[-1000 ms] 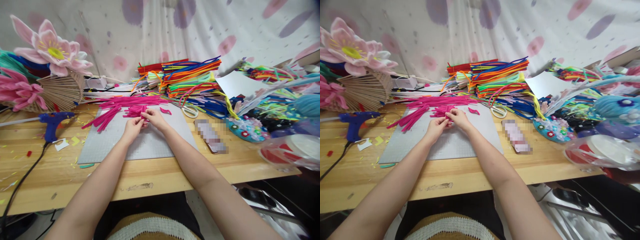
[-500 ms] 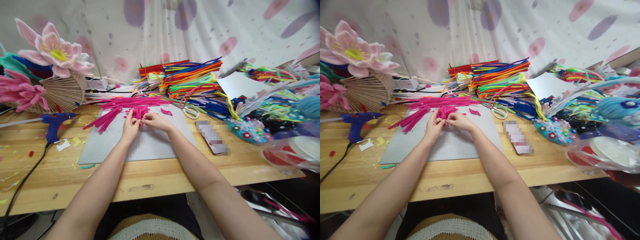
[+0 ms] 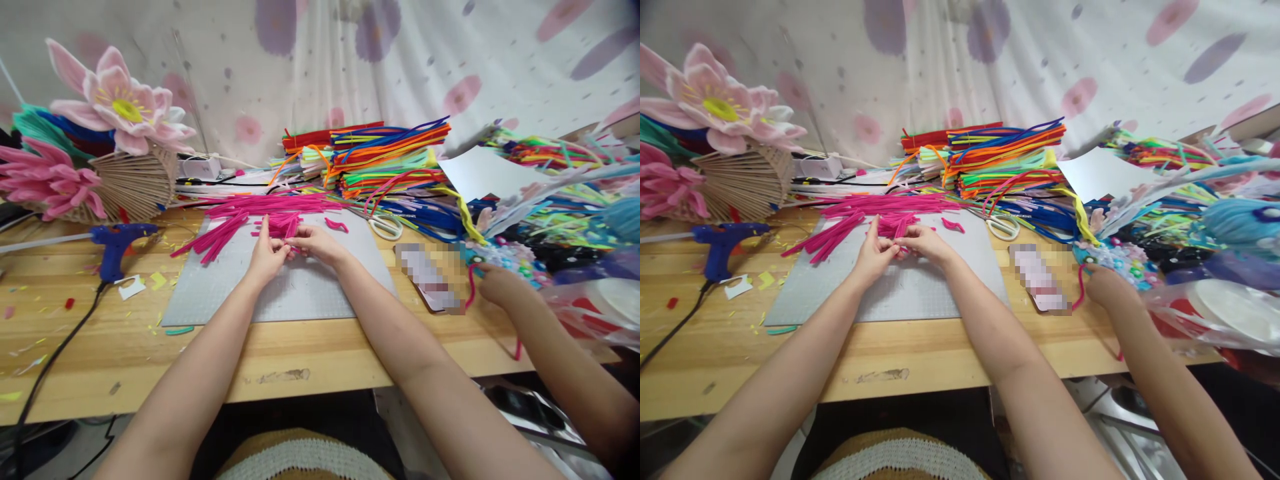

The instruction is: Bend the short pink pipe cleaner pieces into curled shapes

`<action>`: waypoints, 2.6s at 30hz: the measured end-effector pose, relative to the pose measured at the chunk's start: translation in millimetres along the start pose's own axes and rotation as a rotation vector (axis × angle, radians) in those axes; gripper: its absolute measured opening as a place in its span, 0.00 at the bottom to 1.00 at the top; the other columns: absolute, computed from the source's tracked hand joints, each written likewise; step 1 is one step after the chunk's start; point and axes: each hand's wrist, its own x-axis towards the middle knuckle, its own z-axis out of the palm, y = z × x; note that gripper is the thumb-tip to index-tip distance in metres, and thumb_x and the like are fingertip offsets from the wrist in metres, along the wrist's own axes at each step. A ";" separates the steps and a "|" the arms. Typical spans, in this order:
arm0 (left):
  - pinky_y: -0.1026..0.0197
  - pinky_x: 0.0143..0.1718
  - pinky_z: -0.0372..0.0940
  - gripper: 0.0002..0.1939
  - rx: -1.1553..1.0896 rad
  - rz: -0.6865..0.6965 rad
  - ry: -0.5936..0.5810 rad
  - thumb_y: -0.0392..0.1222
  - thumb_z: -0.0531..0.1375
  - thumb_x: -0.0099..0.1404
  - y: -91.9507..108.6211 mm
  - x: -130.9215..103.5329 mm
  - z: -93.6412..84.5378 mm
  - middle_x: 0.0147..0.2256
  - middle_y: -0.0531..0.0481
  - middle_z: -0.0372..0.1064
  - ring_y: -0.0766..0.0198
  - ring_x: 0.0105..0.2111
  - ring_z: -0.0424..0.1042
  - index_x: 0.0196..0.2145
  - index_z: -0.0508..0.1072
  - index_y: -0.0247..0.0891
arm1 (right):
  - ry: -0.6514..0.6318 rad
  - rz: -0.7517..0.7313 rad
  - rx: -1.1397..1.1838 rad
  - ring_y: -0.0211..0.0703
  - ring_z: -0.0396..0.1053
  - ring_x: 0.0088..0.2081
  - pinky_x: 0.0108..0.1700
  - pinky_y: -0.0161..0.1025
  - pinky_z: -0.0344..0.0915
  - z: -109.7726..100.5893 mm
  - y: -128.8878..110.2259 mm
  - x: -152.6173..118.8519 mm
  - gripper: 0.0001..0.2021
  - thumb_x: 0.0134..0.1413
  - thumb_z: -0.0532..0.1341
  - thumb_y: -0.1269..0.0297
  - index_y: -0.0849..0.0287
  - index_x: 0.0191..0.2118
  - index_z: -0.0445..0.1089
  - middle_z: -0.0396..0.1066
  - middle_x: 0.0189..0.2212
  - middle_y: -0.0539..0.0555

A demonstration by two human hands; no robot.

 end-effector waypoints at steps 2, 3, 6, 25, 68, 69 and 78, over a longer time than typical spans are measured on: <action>0.65 0.28 0.64 0.55 -0.041 -0.026 -0.006 0.34 0.63 0.48 2.0 -0.7 0.6 0.18 0.61 0.68 0.69 0.19 0.70 0.64 0.30 0.34 | -0.001 -0.005 -0.010 0.29 0.54 0.19 0.21 0.31 0.49 -0.4 1.0 0.8 0.16 0.35 0.65 0.55 0.61 0.25 0.62 0.61 0.18 0.45; 0.65 0.29 0.65 0.56 -0.062 -0.034 -0.006 0.34 0.63 0.48 2.9 -1.2 0.8 0.19 0.61 0.69 0.69 0.20 0.70 0.64 0.28 0.34 | 0.008 -0.010 -0.020 0.29 0.53 0.19 0.21 0.31 0.48 -0.6 1.5 1.4 0.16 0.36 0.65 0.55 0.61 0.25 0.62 0.61 0.18 0.45; 0.64 0.31 0.64 0.57 -0.081 -0.012 0.000 0.34 0.63 0.48 3.7 -2.6 1.8 0.21 0.61 0.69 0.70 0.22 0.70 0.64 0.26 0.35 | 0.058 -0.031 -0.058 0.29 0.52 0.19 0.22 0.32 0.47 0.2 2.4 3.5 0.15 0.37 0.64 0.56 0.61 0.24 0.62 0.60 0.17 0.44; 0.65 0.33 0.62 0.43 0.239 0.172 0.075 0.36 0.59 0.54 1.3 -10.1 0.1 0.26 0.55 0.72 0.68 0.27 0.71 0.63 0.42 0.38 | 0.174 -0.032 -0.069 0.31 0.54 0.20 0.23 0.32 0.49 2.3 3.1 6.8 0.16 0.32 0.66 0.55 0.62 0.23 0.63 0.61 0.17 0.45; 0.59 0.42 0.61 0.09 0.892 0.497 0.388 0.44 0.58 0.60 8.8 -5.1 -6.3 0.37 0.46 0.74 0.59 0.38 0.70 0.34 0.77 0.40 | 0.365 0.028 0.503 0.25 0.44 0.15 0.17 0.30 0.43 30.3 6.2 10.2 0.19 0.29 0.70 0.60 0.60 0.20 0.57 0.48 0.11 0.40; 0.59 0.42 0.61 0.09 0.900 0.488 0.390 0.44 0.58 0.60 8.5 -5.1 -6.2 0.37 0.46 0.74 0.59 0.38 0.71 0.34 0.77 0.40 | 0.363 0.020 0.512 0.25 0.44 0.15 0.17 0.29 0.43 30.8 6.7 10.1 0.20 0.28 0.70 0.60 0.60 0.19 0.57 0.48 0.11 0.39; 0.59 0.40 0.63 0.10 0.719 0.203 0.326 0.43 0.57 0.59 8.5 -9.3 -1.6 0.36 0.45 0.74 0.60 0.35 0.71 0.34 0.76 0.37 | 0.345 -0.095 0.294 0.26 0.49 0.17 0.19 0.31 0.46 24.2 12.2 12.6 0.19 0.30 0.68 0.55 0.60 0.19 0.58 0.55 0.15 0.42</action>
